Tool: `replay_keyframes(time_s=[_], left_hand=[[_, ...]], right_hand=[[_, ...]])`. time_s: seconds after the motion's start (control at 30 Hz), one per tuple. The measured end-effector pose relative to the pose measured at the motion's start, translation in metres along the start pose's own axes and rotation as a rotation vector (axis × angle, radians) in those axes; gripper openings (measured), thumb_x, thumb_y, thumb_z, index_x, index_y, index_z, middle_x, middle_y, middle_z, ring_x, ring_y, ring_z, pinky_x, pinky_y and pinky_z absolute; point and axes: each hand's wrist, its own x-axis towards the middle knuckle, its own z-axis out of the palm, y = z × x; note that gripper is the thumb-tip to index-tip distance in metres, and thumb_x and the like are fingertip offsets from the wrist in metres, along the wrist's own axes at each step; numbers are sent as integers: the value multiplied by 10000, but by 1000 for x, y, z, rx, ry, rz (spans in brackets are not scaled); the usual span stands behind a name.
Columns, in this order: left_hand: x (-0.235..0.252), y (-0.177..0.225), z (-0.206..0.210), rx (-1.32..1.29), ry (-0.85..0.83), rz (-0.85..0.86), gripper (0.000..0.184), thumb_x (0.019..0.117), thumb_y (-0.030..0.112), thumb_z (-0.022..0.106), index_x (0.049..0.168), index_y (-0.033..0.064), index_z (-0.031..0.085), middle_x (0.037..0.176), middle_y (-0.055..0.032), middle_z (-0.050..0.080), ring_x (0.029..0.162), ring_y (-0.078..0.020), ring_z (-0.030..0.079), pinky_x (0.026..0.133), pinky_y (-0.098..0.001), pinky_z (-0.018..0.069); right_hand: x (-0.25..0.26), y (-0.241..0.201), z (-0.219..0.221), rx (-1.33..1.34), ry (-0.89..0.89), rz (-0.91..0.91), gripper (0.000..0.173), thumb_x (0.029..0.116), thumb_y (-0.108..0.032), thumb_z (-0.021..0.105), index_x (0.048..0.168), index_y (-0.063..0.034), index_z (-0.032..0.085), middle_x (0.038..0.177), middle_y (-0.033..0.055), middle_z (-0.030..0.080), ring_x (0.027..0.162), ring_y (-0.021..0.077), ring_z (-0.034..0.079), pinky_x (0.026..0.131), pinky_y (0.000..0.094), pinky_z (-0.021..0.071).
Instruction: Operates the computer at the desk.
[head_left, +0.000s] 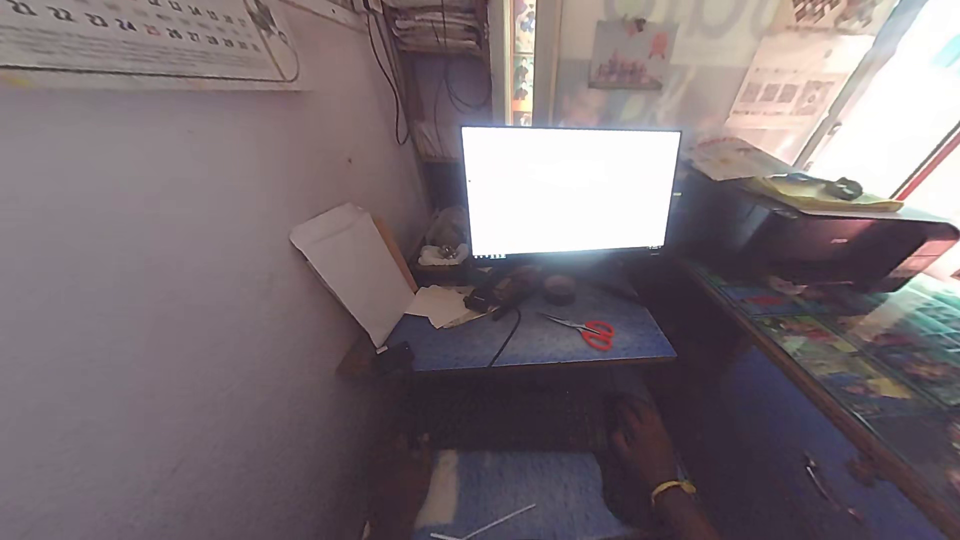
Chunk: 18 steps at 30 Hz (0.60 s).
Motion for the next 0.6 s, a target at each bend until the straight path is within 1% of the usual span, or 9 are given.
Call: replay_keyframes(time_s=[0.13,0.27,0.43,0.6], left_hand=[[0,1,0,-21,8,8,698,1052,501,422,1518,-19,424,1547,-274,435,1425,-426,448,1166,-572,364],[0,-1,2,-36,17,0,692,1046,506,437,1510,-8,441,1526,-285,452,1408,-430,467,1149,-579,382],[2,-4,5,-5,12,10,716,1042,535,408,1516,-1,436,1538,-279,442,1418,-443,448,1159,-594,361],[2,-4,5,-12,20,14,708,1042,521,419,1514,-7,436,1536,-280,445,1423,-448,439,1159,-599,358]], right_hand=[[0,0,-1,10,2,-9,462,857,-337,610,1250,-129,736,1404,127,625,1314,349,577,1056,502,504],[0,-1,-3,4,-16,-12,467,859,-345,606,1252,-129,735,1411,125,621,1320,344,573,1065,504,497],[1,1,1,17,-19,-21,459,859,-340,608,1256,-147,733,1418,122,616,1320,345,574,1066,502,499],[2,-1,-2,23,-33,-18,461,865,-326,610,1276,-150,726,1439,120,602,1338,341,560,1074,508,493]])
